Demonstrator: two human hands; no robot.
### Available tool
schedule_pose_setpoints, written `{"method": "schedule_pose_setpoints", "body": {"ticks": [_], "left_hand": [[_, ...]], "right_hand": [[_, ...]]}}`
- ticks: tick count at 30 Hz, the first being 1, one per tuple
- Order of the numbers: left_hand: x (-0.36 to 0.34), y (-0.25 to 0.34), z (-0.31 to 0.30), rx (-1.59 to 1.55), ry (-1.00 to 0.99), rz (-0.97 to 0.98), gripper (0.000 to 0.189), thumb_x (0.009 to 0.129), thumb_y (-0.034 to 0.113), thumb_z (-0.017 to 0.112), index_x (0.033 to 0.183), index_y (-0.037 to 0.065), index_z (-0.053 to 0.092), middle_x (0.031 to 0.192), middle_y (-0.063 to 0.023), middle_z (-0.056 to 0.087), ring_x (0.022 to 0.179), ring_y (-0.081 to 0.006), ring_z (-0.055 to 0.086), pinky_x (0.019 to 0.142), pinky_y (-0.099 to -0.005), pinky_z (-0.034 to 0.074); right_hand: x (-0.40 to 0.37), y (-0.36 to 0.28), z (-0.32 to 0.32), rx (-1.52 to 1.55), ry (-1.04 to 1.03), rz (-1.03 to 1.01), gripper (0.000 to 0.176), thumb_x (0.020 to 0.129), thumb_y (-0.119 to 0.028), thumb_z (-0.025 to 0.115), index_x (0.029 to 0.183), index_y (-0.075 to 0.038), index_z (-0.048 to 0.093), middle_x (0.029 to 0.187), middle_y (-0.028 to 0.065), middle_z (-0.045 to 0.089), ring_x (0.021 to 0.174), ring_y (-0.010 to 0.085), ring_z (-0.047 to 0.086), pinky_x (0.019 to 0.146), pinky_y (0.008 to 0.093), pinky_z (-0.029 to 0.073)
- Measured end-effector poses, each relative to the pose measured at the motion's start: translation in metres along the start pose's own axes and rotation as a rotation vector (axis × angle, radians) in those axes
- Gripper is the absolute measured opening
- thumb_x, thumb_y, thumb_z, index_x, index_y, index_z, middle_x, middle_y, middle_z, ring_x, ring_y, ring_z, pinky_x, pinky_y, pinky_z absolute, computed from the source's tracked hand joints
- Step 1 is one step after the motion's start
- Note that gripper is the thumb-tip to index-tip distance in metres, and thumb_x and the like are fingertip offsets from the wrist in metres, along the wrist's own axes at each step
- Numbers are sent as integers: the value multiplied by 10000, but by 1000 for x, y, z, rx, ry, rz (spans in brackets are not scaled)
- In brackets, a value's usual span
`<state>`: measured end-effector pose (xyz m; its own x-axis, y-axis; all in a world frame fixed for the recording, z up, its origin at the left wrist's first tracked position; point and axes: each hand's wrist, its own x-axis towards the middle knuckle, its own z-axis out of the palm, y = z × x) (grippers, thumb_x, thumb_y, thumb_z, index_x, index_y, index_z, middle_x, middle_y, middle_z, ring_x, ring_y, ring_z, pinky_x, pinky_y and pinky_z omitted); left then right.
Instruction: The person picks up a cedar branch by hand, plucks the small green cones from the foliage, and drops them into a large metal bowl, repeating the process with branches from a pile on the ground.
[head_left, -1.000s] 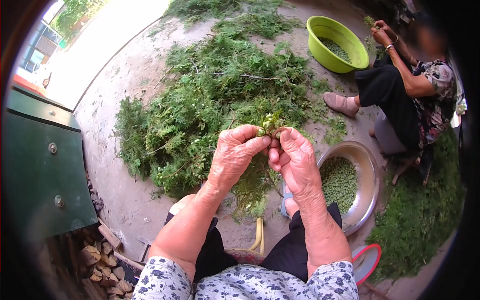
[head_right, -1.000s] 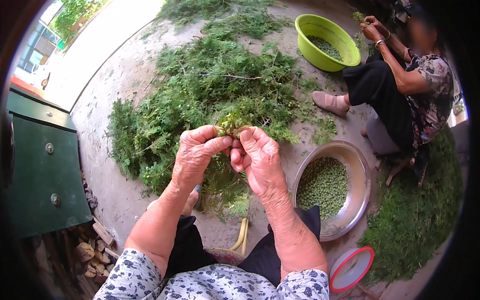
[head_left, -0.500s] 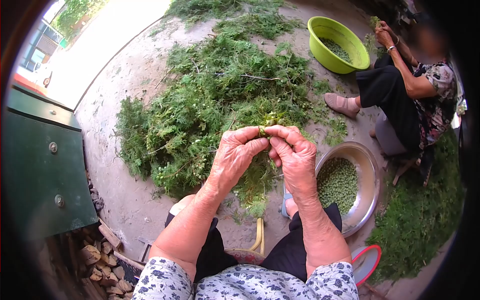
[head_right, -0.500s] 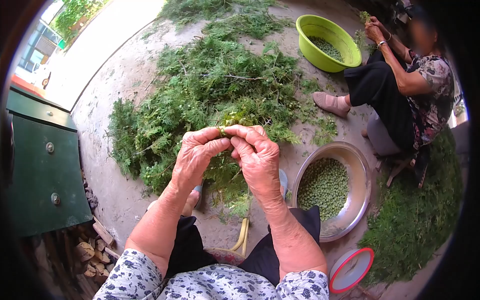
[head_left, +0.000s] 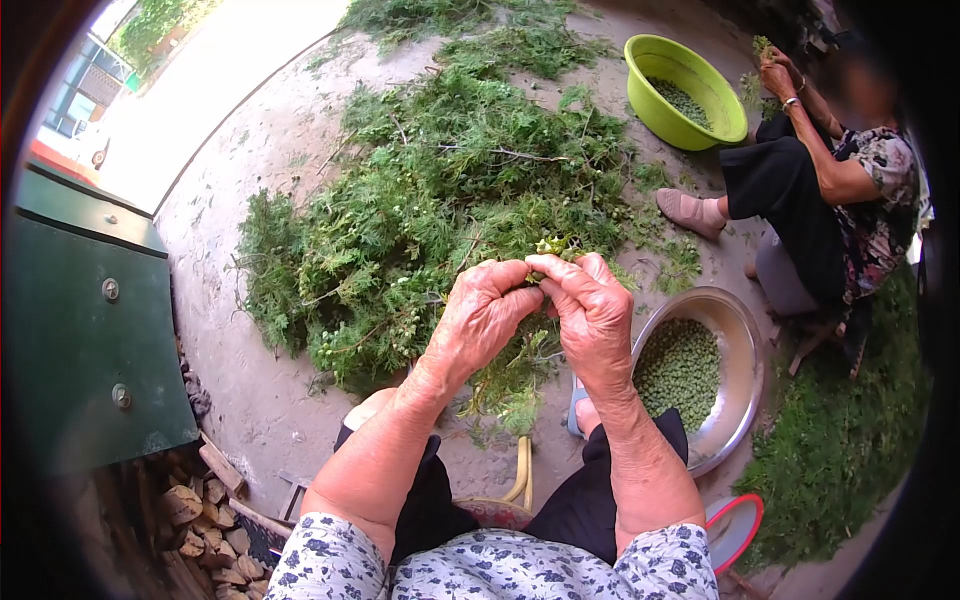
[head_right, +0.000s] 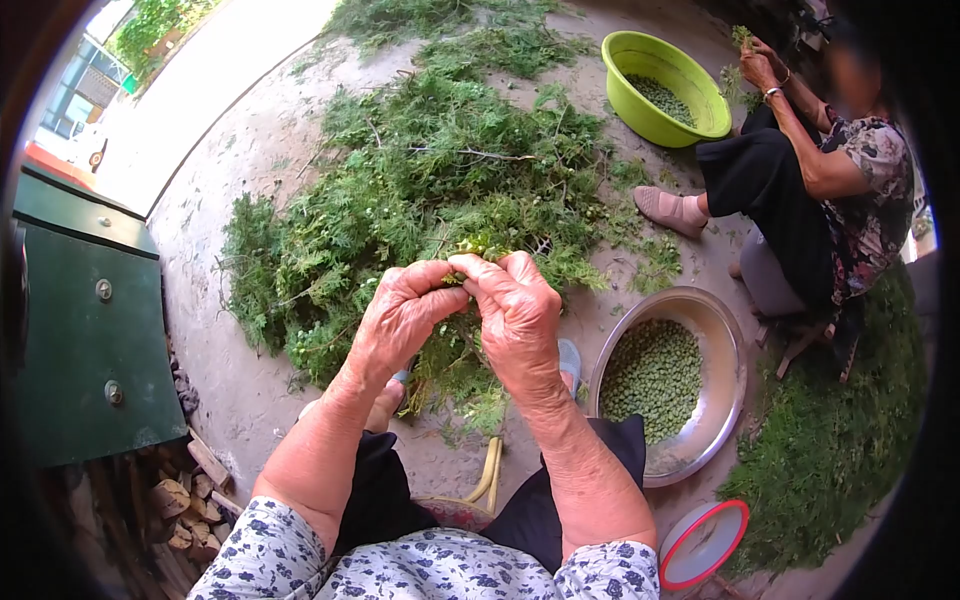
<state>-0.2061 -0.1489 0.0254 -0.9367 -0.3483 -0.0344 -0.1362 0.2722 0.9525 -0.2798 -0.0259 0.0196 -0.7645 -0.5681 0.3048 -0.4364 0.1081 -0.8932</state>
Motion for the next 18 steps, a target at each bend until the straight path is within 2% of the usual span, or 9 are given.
{"method": "schedule_pose_setpoints", "body": {"ticks": [2,4,5,7,9,11,12,14,18], "left_hand": [[1,2,0,-149,-2,-38,171,768,107,604,872,-27,619,652,-31,581,626,-88,496,602,-254,412],[2,3,1,-336,14,-44,160,767,109,560,796,-39,616,665,-61,609,616,-95,527,586,-256,419],[2,2,0,-337,15,-44,160,767,109,560,796,-39,616,665,-61,609,616,-95,527,586,-256,419],[2,0,-2,-396,58,-107,160,768,106,555,789,-41,613,644,-50,583,611,-105,514,585,-259,418],[3,-2,-3,-401,63,-105,167,766,119,554,771,-41,604,629,-34,560,609,-102,498,583,-259,415],[3,-6,-2,-218,101,164,182,765,153,582,729,-25,596,622,-18,541,608,-86,473,559,-258,388],[3,-4,-1,-219,102,165,182,765,153,582,729,-25,596,622,-18,541,608,-86,473,559,-258,388],[2,1,1,-453,166,-183,199,777,170,612,673,3,577,605,-1,531,580,-59,446,518,-238,350],[3,-6,4,-423,193,-200,242,783,198,639,631,29,557,574,21,518,534,-42,413,471,-223,305]], "right_hand": [[-2,-3,2,86,9,37,225,792,38,599,979,-65,669,746,30,542,629,92,553,517,213,439],[-3,-10,4,302,35,267,170,816,14,593,964,-39,658,739,19,552,595,84,543,488,198,432],[-3,-7,4,302,34,266,170,816,14,593,964,-39,658,739,19,552,595,84,543,488,198,432],[-2,2,2,771,1,497,136,840,-1,578,960,-13,641,755,24,561,580,76,539,475,189,430],[-2,2,-1,791,-30,478,130,858,-28,563,976,10,602,789,54,576,602,86,555,472,208,440],[0,1,-5,1100,-72,536,152,862,-57,558,1000,4,557,816,71,587,626,116,576,486,243,457],[1,0,-8,1182,-74,548,147,866,-87,551,984,-8,514,830,87,595,644,147,589,493,274,463],[2,-3,-10,1246,-46,557,134,868,-97,553,962,-13,507,833,92,595,643,154,589,492,281,461],[0,2,-10,1239,26,576,130,875,-141,576,883,-37,498,805,80,591,601,122,567,454,238,426]]}}
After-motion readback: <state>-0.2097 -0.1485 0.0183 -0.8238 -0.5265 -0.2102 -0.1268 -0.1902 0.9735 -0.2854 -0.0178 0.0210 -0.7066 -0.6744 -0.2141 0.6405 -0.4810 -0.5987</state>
